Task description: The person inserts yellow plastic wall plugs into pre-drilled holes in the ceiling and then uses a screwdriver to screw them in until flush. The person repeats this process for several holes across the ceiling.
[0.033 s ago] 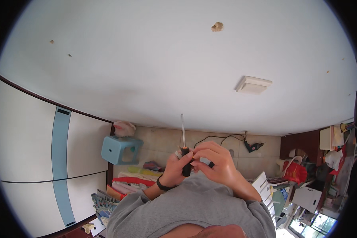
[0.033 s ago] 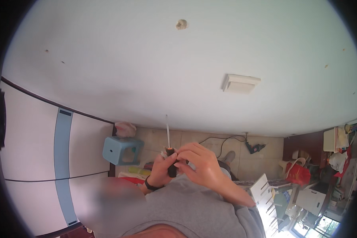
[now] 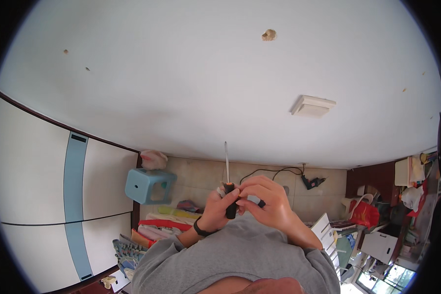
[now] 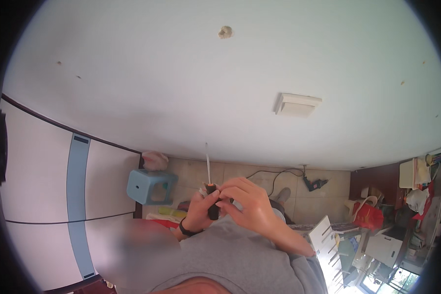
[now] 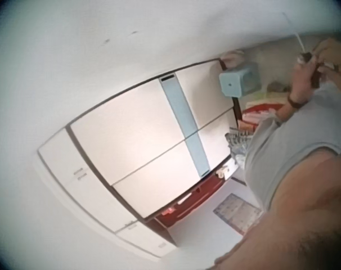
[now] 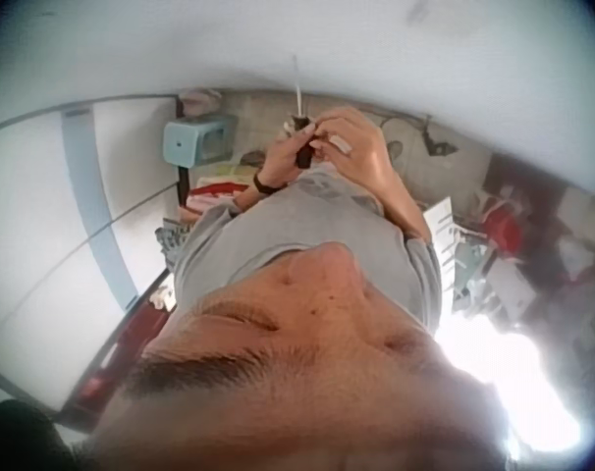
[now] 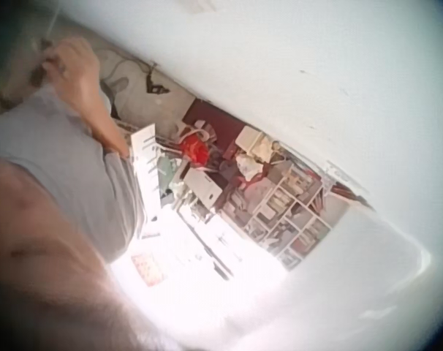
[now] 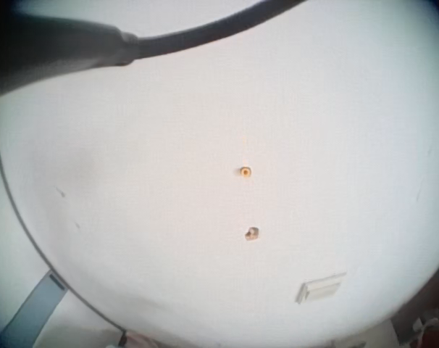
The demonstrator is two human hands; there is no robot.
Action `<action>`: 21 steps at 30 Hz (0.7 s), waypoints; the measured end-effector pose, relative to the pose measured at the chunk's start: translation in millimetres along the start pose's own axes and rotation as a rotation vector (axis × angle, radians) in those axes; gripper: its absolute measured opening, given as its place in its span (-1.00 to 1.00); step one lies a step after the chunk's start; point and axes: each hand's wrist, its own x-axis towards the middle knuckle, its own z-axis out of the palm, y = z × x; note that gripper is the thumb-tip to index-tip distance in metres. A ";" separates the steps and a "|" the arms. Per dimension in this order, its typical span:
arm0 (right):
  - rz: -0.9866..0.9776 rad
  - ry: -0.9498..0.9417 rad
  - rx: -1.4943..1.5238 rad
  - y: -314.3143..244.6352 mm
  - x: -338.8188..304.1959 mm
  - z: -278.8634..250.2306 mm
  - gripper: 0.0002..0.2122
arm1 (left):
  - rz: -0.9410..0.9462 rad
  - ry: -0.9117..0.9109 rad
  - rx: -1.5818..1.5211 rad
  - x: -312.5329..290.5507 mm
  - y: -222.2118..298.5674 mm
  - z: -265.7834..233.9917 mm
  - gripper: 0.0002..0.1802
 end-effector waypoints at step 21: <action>0.064 0.021 0.067 -2.8 0.3 0.4 -0.84 | 0.002 -0.031 -0.020 -5.7 7.3 3.3 -0.81</action>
